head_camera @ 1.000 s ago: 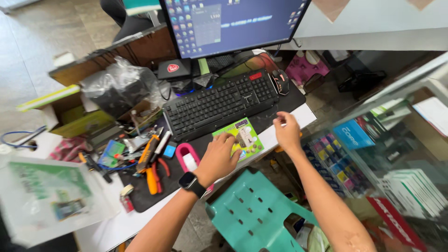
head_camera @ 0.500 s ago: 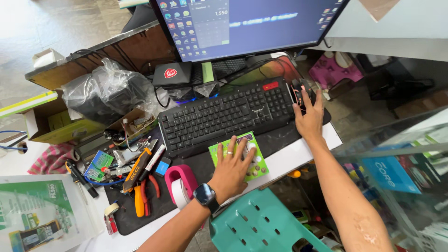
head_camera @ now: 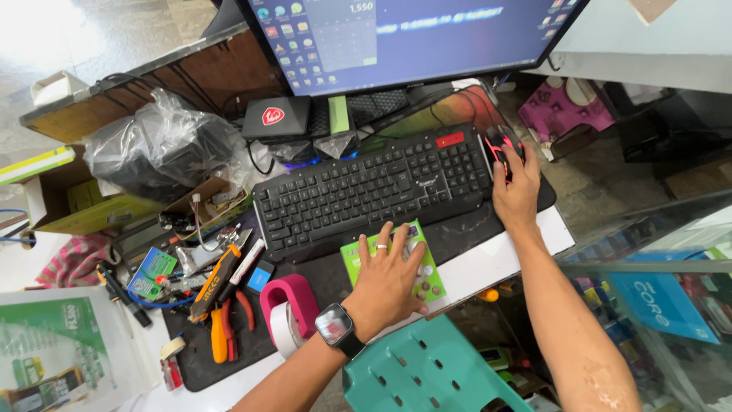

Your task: The person handles a coiled black network cable on a cluttered work desk, opens a green cable tester, and strips the end of the cable. They separate and straighten the colored inner wires, trim them, and use yellow-handled crimping pliers on the connector, then move to the computer desk and use the mouse and keyboard.

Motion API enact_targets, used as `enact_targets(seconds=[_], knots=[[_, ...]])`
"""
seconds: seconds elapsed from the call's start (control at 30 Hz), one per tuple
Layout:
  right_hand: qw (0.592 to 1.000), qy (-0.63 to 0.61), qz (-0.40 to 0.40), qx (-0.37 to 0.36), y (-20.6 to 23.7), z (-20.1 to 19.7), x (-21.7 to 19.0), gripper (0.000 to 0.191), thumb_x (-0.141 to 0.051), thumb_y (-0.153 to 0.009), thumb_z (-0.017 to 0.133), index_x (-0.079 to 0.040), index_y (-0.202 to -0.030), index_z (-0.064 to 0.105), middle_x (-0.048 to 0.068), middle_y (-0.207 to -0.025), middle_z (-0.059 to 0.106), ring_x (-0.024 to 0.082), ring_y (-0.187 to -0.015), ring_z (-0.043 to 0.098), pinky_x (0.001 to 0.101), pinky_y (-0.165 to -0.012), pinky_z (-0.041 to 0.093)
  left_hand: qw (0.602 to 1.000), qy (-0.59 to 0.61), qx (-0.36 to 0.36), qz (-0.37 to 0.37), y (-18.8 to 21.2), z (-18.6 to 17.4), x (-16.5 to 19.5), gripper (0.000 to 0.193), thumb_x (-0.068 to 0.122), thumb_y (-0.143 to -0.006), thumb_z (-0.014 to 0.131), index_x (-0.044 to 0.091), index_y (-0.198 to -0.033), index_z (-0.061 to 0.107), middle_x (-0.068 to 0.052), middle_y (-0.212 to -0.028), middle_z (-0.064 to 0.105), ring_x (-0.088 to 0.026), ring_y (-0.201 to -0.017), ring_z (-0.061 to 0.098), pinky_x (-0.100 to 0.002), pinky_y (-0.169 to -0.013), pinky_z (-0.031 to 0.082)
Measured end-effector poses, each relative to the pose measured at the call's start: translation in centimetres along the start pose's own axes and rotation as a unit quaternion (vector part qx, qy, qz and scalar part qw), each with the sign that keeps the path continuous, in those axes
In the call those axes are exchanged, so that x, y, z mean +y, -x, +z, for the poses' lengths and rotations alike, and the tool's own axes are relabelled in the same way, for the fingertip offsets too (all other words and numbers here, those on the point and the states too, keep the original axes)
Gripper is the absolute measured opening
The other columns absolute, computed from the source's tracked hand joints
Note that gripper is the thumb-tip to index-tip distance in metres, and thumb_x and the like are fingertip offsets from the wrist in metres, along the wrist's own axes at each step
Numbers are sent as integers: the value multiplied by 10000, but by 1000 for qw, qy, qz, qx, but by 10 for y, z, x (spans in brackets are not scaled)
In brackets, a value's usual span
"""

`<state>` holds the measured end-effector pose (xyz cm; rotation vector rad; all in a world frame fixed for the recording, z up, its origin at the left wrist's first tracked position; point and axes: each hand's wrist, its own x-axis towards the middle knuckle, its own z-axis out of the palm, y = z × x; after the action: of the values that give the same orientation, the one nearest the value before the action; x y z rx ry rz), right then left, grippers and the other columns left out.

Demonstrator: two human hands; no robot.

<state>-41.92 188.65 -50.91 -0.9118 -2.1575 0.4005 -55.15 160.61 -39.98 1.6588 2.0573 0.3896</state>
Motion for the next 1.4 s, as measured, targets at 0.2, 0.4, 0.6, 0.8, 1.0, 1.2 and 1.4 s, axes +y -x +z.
enact_targets(seconds=[0.2,0.4,0.6,0.8,1.0,1.2,1.4], knots=[[1000,22,16,14,1,2,6,355,-142,-988,677,-50,-1330,683,271,-1455,500,444,-1314,503,494,-1106,407,997,-37,-43,-51,-26,2,6,1128,268,-536,999,102,-1469,388,-218,-1563,245,-548,-1432,241,-888,-956,220],[999,35,21,3,-4,4,6,352,-160,-997,668,-56,-1332,689,268,-1474,482,441,-1339,480,520,-1108,385,993,-88,-55,-58,-34,4,9,1167,278,-522,1000,67,-1480,368,-233,-1529,283,-589,-1404,286,-885,-937,286],[999,39,25,3,-5,6,5,351,-157,-992,666,-55,-1328,686,251,-1464,478,431,-1336,476,521,-1106,390,994,-81,-50,-46,-33,3,7,1165,282,-535,998,53,-1481,357,-260,-1519,266,-620,-1380,278,-897,-911,282],[999,43,33,4,-6,5,0,362,-144,-978,667,-50,-1328,682,245,-1449,483,429,-1315,480,531,-1075,391,994,-84,-57,-50,-35,4,8,1169,277,-535,997,54,-1488,358,-261,-1524,265,-621,-1382,282,-894,-914,287],[999,46,19,23,-4,4,-1,387,-124,-958,667,-61,-1339,684,248,-1422,486,431,-1316,467,524,-1121,376,994,-75,-62,-55,-36,4,7,1180,275,-511,1004,64,-1483,369,-258,-1524,269,-613,-1386,290,-901,-917,278],[998,54,25,23,1,3,-3,364,-113,-925,675,-85,-1285,716,235,-1385,497,416,-1301,465,509,-1132,357,995,-77,-42,-49,-32,6,6,1154,261,-510,1005,51,-1462,387,-264,-1495,294,-620,-1366,310,-898,-905,296],[998,50,21,23,1,2,-5,366,-119,-933,678,-77,-1295,714,242,-1387,488,416,-1309,454,517,-1132,347,995,-74,-43,-46,-32,6,6,1154,263,-506,1007,50,-1458,391,-262,-1489,295,-619,-1371,307,-899,-906,292]])
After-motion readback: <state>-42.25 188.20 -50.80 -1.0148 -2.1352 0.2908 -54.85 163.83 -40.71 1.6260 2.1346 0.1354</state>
